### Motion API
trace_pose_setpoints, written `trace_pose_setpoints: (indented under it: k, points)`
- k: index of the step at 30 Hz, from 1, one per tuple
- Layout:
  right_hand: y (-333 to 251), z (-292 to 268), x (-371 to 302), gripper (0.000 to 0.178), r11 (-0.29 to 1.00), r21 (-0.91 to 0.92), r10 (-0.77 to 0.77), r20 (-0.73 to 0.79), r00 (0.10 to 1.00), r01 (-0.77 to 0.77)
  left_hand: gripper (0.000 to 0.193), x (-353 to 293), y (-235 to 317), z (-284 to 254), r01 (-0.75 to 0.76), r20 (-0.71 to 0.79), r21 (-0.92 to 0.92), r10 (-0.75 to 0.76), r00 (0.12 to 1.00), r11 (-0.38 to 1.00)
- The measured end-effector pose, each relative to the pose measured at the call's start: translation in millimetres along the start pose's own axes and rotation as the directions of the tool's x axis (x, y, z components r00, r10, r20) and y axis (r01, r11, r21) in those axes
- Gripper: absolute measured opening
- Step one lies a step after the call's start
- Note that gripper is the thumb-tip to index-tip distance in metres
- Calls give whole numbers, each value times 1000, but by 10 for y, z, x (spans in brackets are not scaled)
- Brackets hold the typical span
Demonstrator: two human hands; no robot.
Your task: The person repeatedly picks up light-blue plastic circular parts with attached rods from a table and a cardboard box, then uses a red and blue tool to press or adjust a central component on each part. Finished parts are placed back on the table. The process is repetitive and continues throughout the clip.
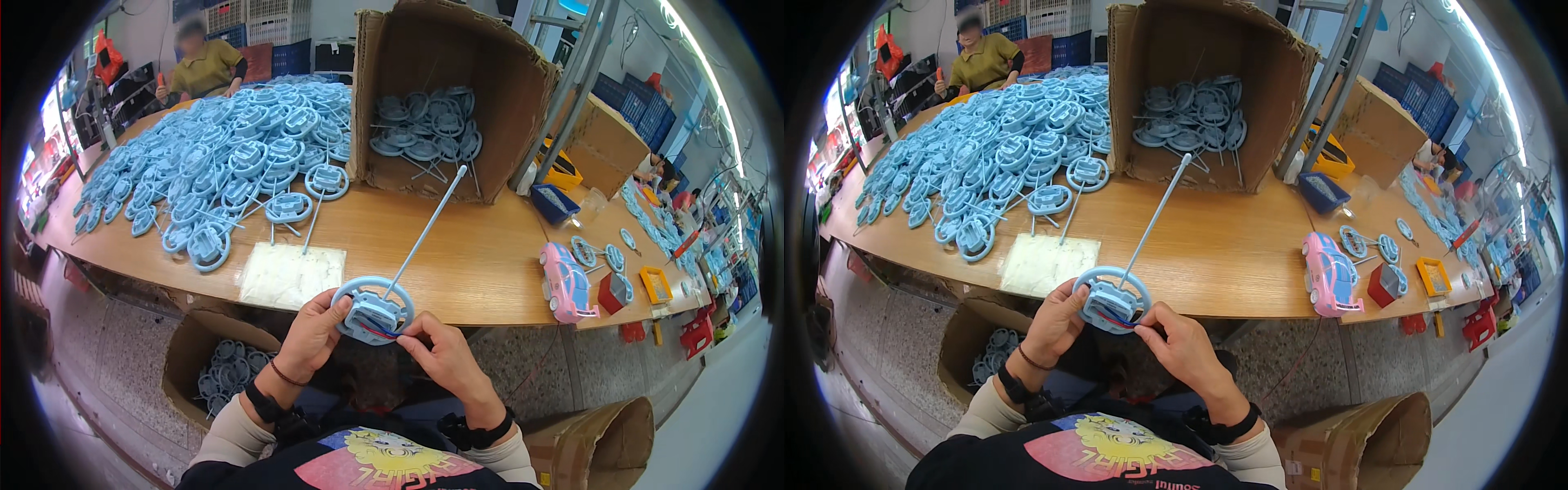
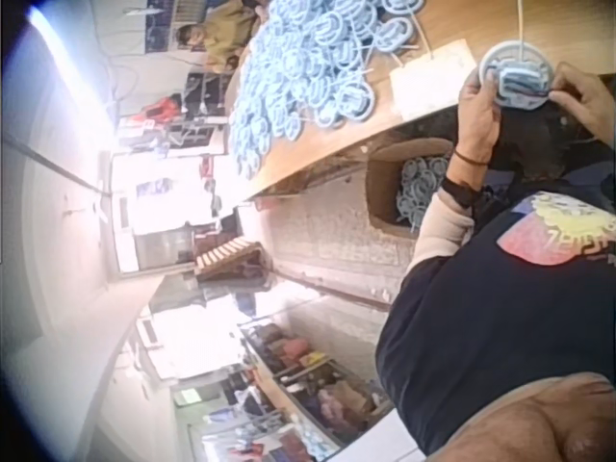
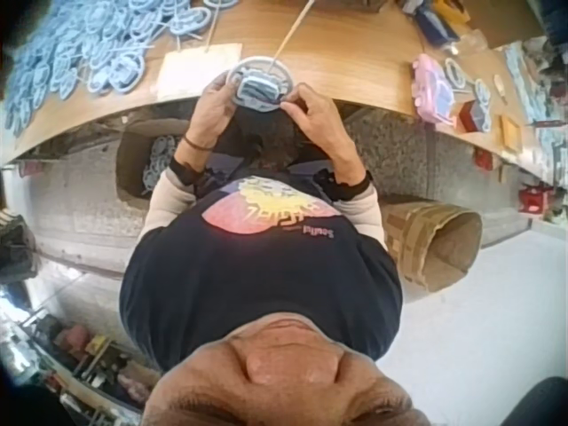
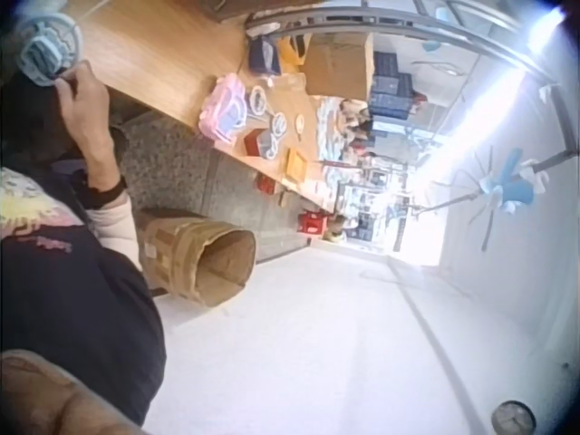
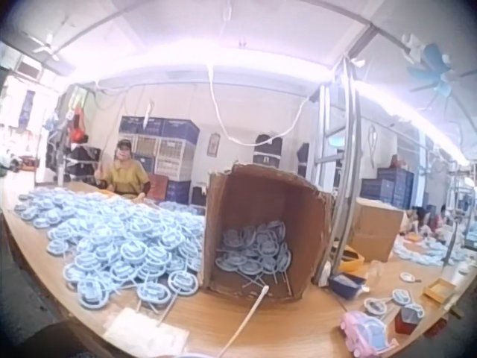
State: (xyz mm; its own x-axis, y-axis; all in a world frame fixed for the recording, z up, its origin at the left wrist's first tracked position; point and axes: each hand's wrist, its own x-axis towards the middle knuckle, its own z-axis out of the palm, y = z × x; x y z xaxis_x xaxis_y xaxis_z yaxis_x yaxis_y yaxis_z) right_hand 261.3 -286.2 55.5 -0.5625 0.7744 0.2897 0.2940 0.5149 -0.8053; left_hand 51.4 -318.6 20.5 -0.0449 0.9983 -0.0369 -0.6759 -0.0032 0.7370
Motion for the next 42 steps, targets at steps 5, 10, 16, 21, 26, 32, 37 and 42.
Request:
trace_pose_setpoints:
  k: [5,10,16,21,26,32,37,42]
  points:
    - [35,114,-36,14,999,23,-28,8,1000,28,24,-143,-11,12,-30,-30,-66,28,999,997]
    - [-108,72,-85,12,990,124,56,110,992,-69,21,-344,323,-337,-83,-103,127,96,990,988]
    - [301,-266,-149,11,889,432,220,-119,968,-149,17,-1478,1218,-1381,108,-252,740,125,960,664]
    - [588,-597,-81,8,784,572,401,-173,899,-240,28,-2106,1261,-2330,445,-546,751,81,834,488]
    - [887,-786,43,7,680,694,491,-191,850,-237,50,-1363,1279,-1796,486,-513,816,3,859,312]
    - [1157,-997,73,8,609,712,659,-211,722,-348,45,767,1614,52,-40,234,937,-540,808,346]
    - [1343,-939,28,5,627,718,665,-289,689,-304,46,3128,1177,984,-335,323,941,-453,831,56]
    - [1169,-960,157,10,558,740,734,-226,641,-377,54,5386,618,871,-252,267,946,-50,962,205]
